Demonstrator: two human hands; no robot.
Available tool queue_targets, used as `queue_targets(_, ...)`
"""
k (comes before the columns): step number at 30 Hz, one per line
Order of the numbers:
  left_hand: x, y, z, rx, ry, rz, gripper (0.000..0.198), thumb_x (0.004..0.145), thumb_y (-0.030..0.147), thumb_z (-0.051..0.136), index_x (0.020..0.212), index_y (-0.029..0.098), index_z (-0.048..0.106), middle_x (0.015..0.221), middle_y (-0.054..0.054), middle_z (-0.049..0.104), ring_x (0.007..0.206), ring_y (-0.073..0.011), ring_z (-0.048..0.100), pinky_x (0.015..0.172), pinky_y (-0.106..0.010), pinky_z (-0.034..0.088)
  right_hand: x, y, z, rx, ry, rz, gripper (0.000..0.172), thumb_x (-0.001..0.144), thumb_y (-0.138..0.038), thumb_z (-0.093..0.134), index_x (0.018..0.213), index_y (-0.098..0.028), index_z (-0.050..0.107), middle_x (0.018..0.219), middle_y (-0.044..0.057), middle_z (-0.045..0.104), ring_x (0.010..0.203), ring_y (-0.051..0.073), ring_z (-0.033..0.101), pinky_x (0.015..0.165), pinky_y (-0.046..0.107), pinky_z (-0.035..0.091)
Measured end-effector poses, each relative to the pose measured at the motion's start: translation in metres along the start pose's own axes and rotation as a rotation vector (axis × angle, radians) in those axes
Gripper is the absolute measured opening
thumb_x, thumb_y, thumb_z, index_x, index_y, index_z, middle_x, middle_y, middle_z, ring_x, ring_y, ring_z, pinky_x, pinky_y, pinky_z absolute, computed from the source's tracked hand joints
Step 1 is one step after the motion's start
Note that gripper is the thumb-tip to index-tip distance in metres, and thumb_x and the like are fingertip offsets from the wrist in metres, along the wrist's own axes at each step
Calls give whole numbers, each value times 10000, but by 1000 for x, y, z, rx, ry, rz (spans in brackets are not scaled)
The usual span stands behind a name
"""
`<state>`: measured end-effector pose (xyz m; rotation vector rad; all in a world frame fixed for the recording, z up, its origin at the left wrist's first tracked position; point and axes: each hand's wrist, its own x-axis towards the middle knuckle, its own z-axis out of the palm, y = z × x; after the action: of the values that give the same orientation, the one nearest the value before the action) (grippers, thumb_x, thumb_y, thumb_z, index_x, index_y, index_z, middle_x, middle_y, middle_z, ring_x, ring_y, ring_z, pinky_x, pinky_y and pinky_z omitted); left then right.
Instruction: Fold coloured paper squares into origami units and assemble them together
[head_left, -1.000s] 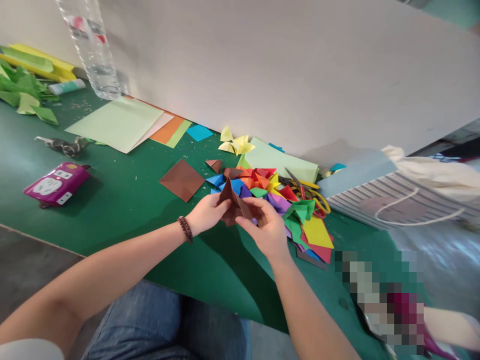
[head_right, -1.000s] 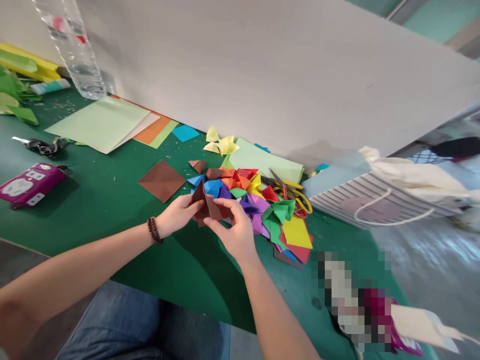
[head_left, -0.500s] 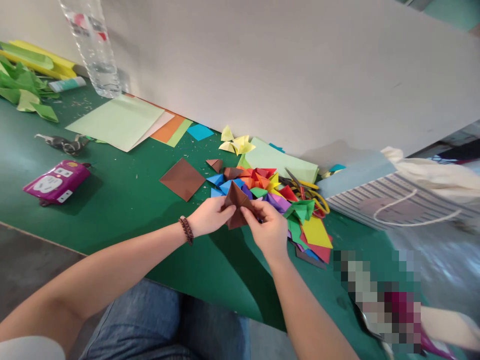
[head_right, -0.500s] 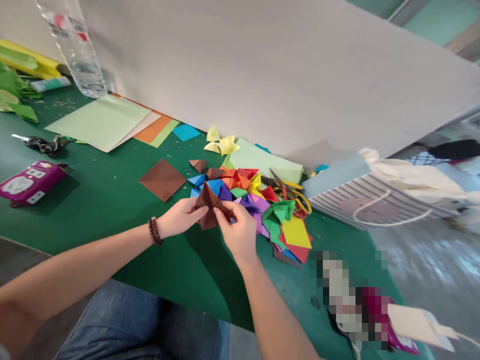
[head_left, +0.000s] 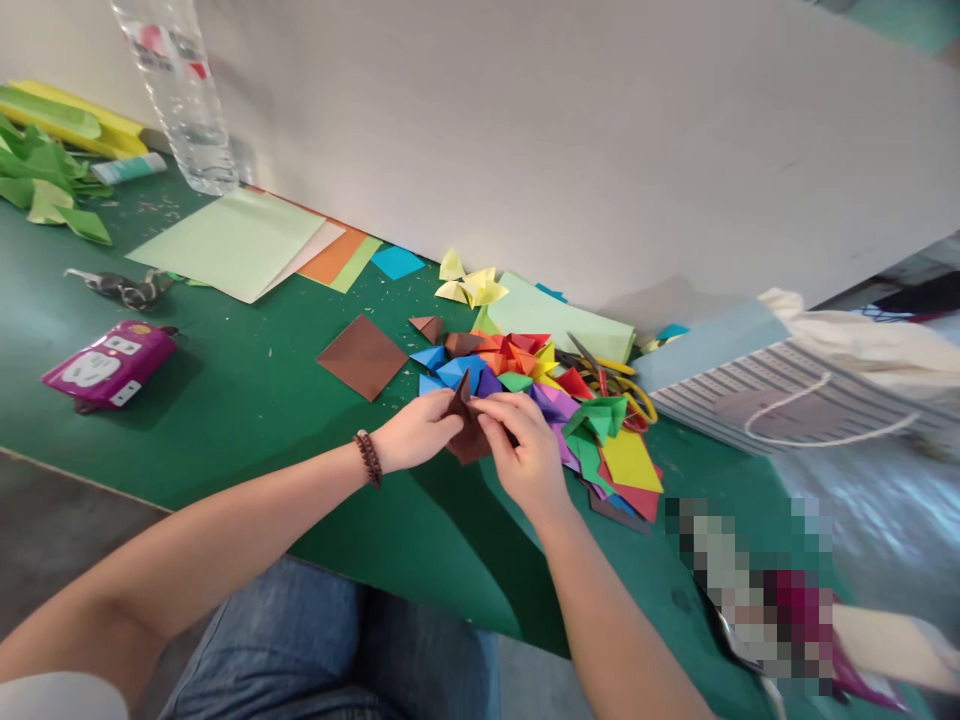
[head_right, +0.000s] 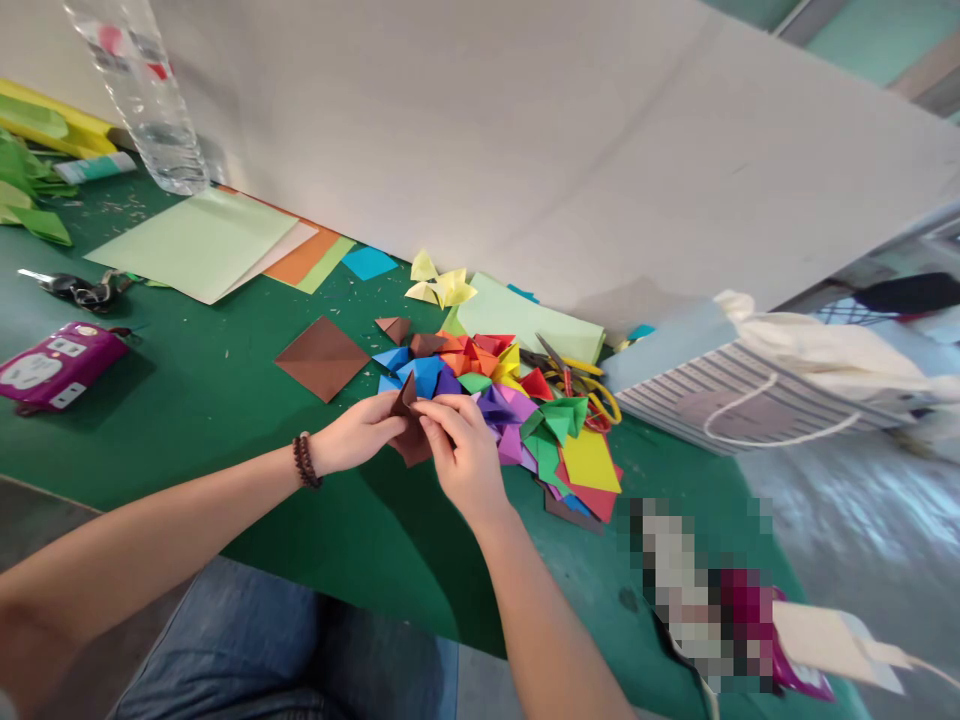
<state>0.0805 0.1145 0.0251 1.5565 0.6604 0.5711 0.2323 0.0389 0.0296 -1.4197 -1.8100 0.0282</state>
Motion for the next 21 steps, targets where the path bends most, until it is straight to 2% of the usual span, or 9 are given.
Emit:
queue_targets(3, -2, 2, 2, -94, -67, -25, 153, 714, 74, 423, 802, 165, 509, 784, -14, 608, 679, -138, 605, 646, -259, 515, 0, -1, 0, -28, -37, 17, 226, 943, -227, 459, 1057, -240, 653, 1000, 70, 585, 947, 187, 602, 837, 353, 518)
queue_targets(7, -2, 5, 3, -197, -125, -63, 156, 700, 55, 443, 781, 152, 534, 714, -16, 625, 639, -127, 606, 626, -247, 518, 0, -2, -2, 9, 50, 19, 165, 917, -215, 499, 1006, -241, 636, 912, 51, 620, 883, 195, 607, 783, 360, 527)
queue_targets(9, -1, 5, 4, -254, -135, -103, 136, 713, 65, 442, 763, 142, 543, 682, -27, 630, 628, -135, 618, 616, -258, 530, 1, -2, -3, 34, 47, 0, 154, 911, -194, 500, 964, -243, 636, 889, 41, 635, 859, 187, 614, 777, 357, 529)
queue_targets(12, 2, 3, 3, -344, -95, -173, 158, 750, 92, 399, 747, 126, 553, 669, -53, 637, 597, -138, 623, 585, -273, 544, 1, -1, -6, 25, -15, -30, 241, 900, -174, 473, 1077, -254, 615, 1030, 64, 640, 976, 209, 616, 853, 399, 526)
queue_targets(15, 5, 2, 0, -407, -27, -221, 189, 774, 112, 371, 724, 121, 553, 641, -64, 631, 537, -122, 599, 531, -251, 530, 0, -1, -7, 14, -16, -67, 437, 840, -155, 484, 1267, -245, 512, 1209, 101, 587, 1142, 259, 562, 938, 470, 500)
queue_targets(17, 5, 3, -2, -431, -4, -238, 181, 778, 117, 380, 715, 123, 549, 623, -61, 630, 511, -116, 591, 517, -241, 523, -1, 0, -5, 8, 5, -65, 485, 815, -131, 483, 1287, -239, 499, 1216, 101, 596, 1143, 260, 568, 936, 469, 509)
queue_targets(21, 4, 5, -3, -450, 0, -250, 147, 781, 124, 419, 713, 129, 549, 617, -59, 642, 506, -118, 597, 535, -249, 535, -4, 3, 0, -14, 74, 34, 415, 836, -130, 484, 1228, -239, 566, 1147, 77, 665, 1029, 223, 641, 843, 384, 563)
